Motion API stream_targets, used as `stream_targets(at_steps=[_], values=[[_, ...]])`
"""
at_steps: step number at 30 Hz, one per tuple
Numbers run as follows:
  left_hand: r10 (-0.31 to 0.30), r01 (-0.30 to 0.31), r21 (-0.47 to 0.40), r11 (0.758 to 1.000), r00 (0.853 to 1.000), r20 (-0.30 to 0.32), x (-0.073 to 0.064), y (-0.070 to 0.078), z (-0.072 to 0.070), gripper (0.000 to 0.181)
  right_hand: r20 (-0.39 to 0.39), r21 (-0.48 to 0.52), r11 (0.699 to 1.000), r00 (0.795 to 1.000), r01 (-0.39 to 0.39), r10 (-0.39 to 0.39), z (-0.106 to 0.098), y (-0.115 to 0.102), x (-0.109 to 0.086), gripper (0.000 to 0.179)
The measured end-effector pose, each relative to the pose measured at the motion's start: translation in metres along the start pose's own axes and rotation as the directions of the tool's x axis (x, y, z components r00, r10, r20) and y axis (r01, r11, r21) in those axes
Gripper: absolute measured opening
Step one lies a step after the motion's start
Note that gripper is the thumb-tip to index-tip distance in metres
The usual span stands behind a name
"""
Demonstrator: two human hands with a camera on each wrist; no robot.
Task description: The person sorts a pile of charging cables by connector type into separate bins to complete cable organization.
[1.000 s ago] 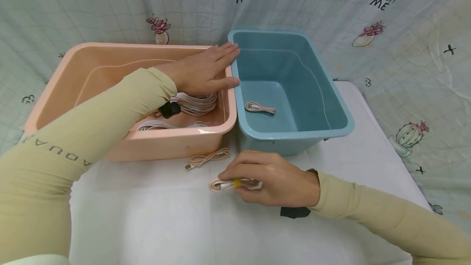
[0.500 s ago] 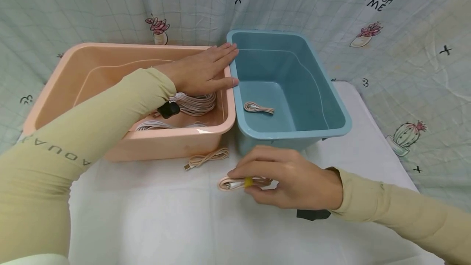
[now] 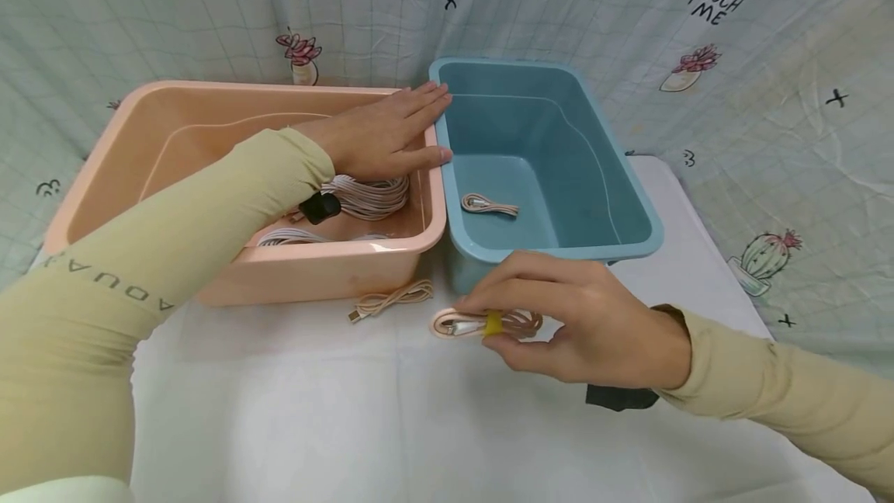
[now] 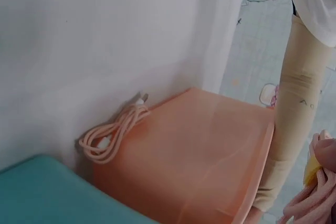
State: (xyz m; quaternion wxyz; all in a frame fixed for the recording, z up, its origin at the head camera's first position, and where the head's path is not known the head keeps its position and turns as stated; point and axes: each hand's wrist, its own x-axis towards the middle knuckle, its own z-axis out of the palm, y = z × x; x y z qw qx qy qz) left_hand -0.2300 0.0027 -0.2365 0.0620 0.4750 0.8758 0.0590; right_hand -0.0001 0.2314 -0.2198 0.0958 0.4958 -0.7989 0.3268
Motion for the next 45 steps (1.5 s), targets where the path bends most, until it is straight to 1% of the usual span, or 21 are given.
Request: stream_targets(at_steps=[3,8,17,20,28,31,36,41,45], values=[[0.001,-0.001,-0.001,1.0,1.0,0.004,0.0,0.0,0.0,0.082,-0.028,0.015,1.0,0.999,0.022,-0.021,-0.005,0.002,0.002,0.035],[0.001,0.0,-0.005,1.0,1.0,0.008,0.001,-0.001,0.0,0.082,-0.068,0.027,0.999,0.997,0.033,-0.031,-0.014,0.007,0.004,0.037],[0.002,-0.002,0.001,1.0,1.0,0.0,0.0,-0.001,0.0,0.082,-0.114,-0.047,0.998,0.993,-0.03,0.025,-0.033,0.013,0.008,0.038],[-0.003,0.003,0.002,1.0,1.0,0.004,0.0,-0.001,0.0,0.082,-0.127,-0.046,0.998,0.991,-0.036,0.03,-0.038,0.016,0.01,0.038],[-0.002,0.002,0.001,1.0,1.0,0.001,0.001,-0.001,0.001,0.083,-0.132,-0.086,0.993,0.989,-0.08,0.068,-0.052,0.026,0.012,0.039],[0.002,-0.002,0.006,1.0,1.0,-0.008,0.002,-0.001,0.001,0.083,-0.153,-0.069,0.994,0.986,-0.081,0.069,-0.056,0.031,0.013,0.039],[0.003,-0.003,0.011,1.0,1.0,-0.024,0.003,-0.002,0.001,0.084,-0.169,-0.02,0.994,0.981,-0.103,0.098,-0.061,0.039,0.012,0.044],[-0.003,0.004,0.008,1.0,1.0,-0.02,0.002,-0.001,0.002,0.085,-0.181,0.039,0.992,0.975,-0.122,0.127,-0.065,0.049,0.013,0.049],[-0.002,0.003,0.006,1.0,1.0,-0.017,0.001,-0.001,0.002,0.084,-0.2,0.051,0.988,0.967,-0.148,0.156,-0.068,0.057,0.014,0.05]])
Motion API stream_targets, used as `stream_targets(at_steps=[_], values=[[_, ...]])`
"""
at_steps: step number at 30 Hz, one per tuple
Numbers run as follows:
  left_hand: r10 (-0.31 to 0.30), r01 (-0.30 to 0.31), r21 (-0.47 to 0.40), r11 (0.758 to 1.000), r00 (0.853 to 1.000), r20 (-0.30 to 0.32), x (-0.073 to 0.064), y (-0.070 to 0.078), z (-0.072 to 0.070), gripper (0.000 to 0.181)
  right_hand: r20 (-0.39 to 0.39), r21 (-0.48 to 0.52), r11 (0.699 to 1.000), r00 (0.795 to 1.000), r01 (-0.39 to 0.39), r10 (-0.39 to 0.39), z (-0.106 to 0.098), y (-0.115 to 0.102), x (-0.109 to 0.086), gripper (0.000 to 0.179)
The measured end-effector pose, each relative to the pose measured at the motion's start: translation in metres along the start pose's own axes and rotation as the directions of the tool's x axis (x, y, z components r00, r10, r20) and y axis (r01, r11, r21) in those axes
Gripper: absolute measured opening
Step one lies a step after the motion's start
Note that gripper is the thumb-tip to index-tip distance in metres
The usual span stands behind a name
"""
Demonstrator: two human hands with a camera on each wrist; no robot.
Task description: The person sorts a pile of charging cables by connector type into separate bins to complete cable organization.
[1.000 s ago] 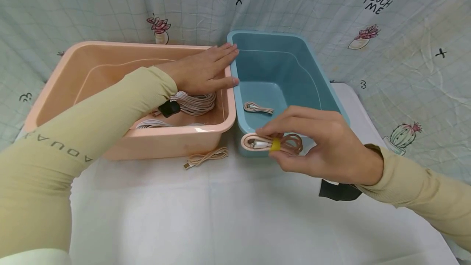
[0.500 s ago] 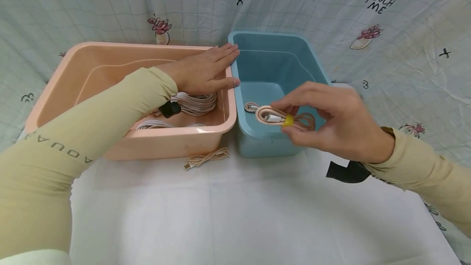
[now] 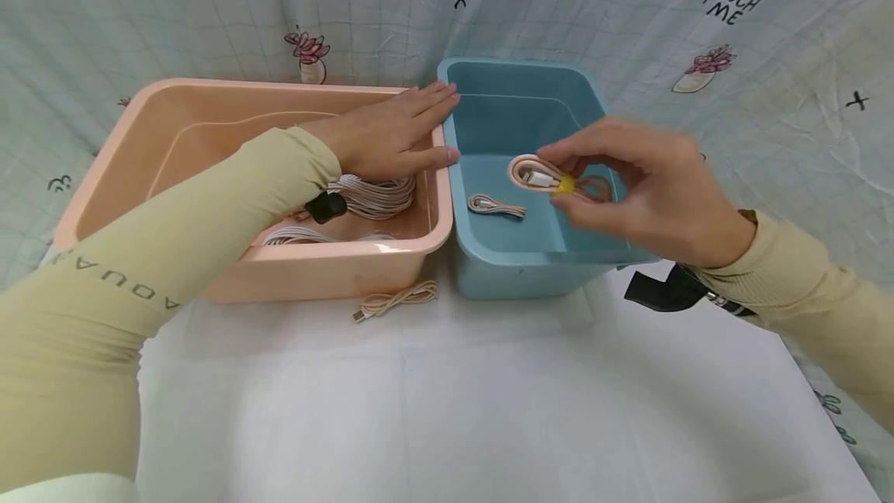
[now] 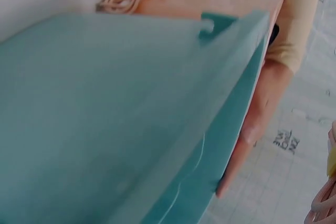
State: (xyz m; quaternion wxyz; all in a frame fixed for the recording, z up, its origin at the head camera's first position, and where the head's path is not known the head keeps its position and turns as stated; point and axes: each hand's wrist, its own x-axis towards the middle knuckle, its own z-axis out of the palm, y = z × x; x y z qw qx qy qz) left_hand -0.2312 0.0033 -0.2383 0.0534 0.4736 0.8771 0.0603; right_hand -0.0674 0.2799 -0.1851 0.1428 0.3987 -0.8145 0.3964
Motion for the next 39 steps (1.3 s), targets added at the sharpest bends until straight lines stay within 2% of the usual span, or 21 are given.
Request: stream_targets(at_steps=[11,19,24,39], values=[[0.001,-0.001,-0.01,1.0,1.0,0.012,0.0,-0.001,-0.001,0.084,-0.041,-0.048,0.997,0.997,-0.065,0.064,-0.007,0.018,0.015,0.048],[0.0,0.0,-0.012,1.0,1.0,0.01,0.001,-0.002,-0.001,0.084,-0.061,-0.037,0.994,0.993,-0.099,0.097,-0.01,0.032,0.03,0.043],[-0.008,0.008,-0.019,1.0,1.0,0.005,0.0,-0.002,0.001,0.084,-0.07,-0.106,0.982,0.986,-0.156,0.149,-0.011,0.043,0.036,0.043],[-0.016,0.016,0.001,1.0,1.0,-0.009,-0.001,0.001,0.002,0.082,-0.091,-0.167,0.958,0.972,-0.231,0.219,-0.005,0.066,0.055,0.038]])
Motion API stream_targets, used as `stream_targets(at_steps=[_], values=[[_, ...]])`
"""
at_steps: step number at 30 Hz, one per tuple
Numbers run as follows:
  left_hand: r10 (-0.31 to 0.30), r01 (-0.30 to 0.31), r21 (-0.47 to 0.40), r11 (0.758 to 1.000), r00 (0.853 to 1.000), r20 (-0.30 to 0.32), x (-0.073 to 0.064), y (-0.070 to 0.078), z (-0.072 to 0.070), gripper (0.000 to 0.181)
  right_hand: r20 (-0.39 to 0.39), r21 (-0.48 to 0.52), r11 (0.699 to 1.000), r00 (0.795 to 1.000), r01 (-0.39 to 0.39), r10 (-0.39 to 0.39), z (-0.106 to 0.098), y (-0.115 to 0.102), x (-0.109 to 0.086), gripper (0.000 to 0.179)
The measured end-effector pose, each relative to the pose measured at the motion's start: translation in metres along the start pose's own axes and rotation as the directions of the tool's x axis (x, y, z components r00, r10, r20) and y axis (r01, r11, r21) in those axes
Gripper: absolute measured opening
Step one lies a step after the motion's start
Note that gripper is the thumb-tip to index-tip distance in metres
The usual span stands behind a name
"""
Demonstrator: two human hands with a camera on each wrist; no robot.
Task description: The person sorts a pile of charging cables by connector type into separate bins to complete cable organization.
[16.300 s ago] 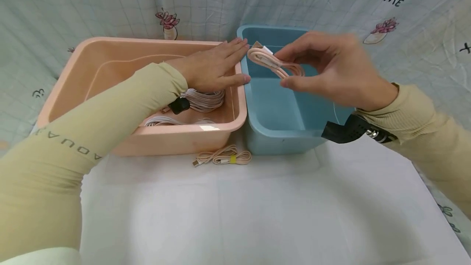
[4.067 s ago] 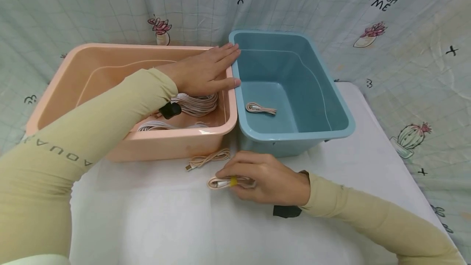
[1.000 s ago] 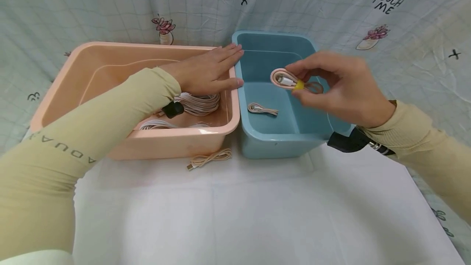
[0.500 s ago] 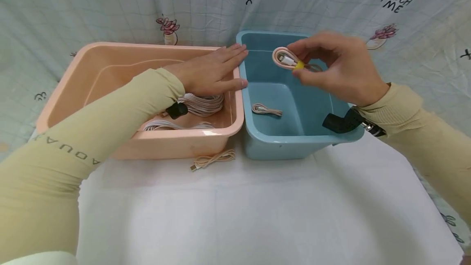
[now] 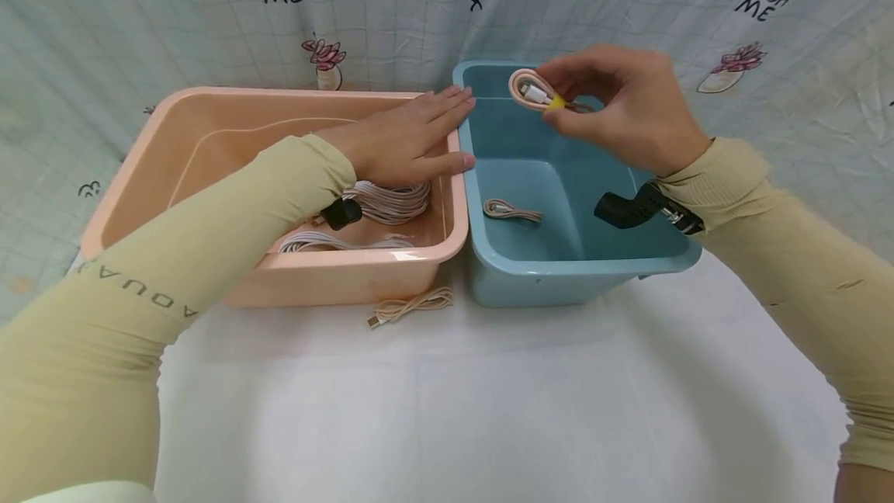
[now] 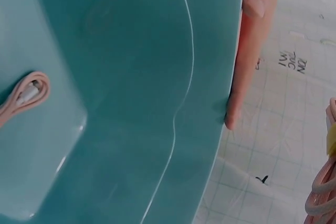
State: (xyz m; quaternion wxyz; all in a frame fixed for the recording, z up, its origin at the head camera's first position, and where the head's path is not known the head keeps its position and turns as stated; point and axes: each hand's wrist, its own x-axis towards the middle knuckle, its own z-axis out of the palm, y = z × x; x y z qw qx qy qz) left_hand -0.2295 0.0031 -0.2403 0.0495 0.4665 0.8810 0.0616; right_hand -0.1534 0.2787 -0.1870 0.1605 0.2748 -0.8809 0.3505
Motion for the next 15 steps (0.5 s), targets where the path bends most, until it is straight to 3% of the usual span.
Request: stream_targets(at_steps=[15], values=[[-0.005,0.005,-0.008,1.0,1.0,0.008,0.002,-0.001,0.0,0.083,0.008,0.068,0.996,0.999,-0.049,0.048,0.019,0.021,0.015,0.038]])
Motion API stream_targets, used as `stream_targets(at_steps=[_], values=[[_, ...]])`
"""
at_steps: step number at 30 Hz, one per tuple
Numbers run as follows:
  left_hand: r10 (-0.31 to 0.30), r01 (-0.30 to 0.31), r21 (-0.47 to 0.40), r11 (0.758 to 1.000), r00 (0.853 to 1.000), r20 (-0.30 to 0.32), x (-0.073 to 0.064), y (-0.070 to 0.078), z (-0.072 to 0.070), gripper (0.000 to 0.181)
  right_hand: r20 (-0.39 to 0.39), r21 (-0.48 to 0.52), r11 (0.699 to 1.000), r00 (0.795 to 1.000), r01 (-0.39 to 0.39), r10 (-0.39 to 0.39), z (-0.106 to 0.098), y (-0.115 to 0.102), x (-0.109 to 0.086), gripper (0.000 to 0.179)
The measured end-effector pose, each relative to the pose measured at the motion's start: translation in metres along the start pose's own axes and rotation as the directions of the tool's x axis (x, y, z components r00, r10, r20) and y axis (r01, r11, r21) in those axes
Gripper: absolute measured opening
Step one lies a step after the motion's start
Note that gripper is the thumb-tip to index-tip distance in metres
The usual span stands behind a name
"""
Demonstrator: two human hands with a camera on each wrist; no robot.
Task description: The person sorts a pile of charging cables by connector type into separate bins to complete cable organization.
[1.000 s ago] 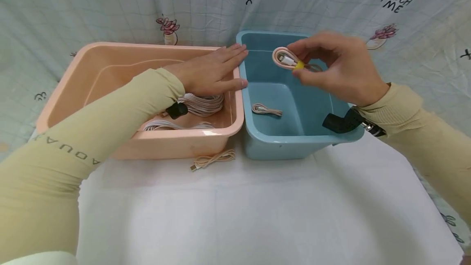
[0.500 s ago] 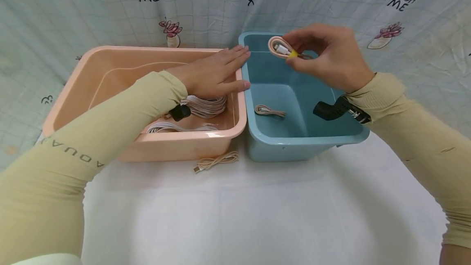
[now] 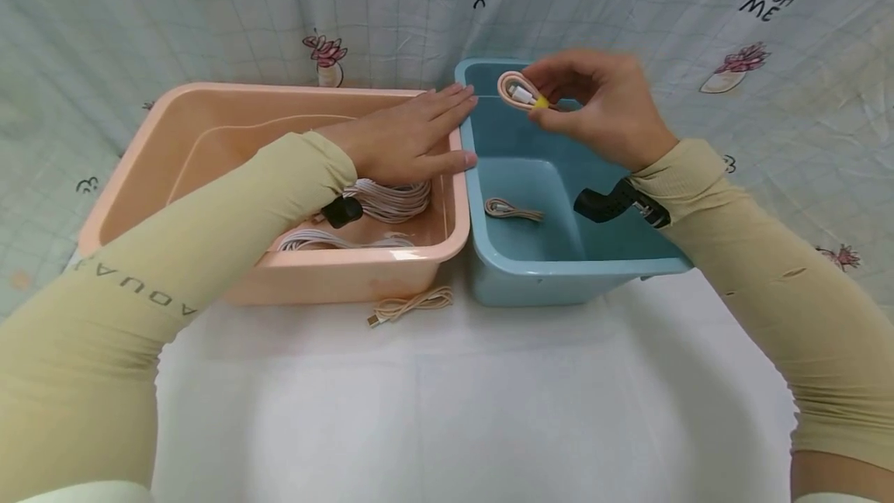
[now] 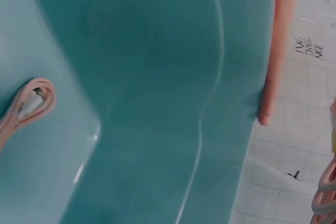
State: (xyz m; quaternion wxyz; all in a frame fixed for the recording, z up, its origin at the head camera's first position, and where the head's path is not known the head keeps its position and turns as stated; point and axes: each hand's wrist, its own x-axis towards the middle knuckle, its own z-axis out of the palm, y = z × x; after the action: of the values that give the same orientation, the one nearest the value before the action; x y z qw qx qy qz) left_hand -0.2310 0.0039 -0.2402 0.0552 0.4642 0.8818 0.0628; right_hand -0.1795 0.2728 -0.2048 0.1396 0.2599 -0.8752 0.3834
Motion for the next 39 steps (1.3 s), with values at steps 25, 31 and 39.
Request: stream_targets(at_steps=[25,31,39], values=[[-0.004,0.004,-0.008,1.0,1.0,0.006,0.0,0.001,-0.001,0.083,0.067,-0.037,0.997,0.995,-0.07,0.072,0.007,0.019,-0.004,0.036],[-0.008,0.008,0.0,1.0,1.0,0.005,-0.001,0.0,0.0,0.083,0.079,-0.082,0.991,0.991,-0.102,0.108,0.01,0.021,-0.003,0.034],[-0.004,0.004,0.004,1.0,1.0,0.0,0.0,0.001,0.0,0.083,0.087,-0.164,0.972,0.979,-0.168,0.184,0.009,0.022,-0.004,0.036]])
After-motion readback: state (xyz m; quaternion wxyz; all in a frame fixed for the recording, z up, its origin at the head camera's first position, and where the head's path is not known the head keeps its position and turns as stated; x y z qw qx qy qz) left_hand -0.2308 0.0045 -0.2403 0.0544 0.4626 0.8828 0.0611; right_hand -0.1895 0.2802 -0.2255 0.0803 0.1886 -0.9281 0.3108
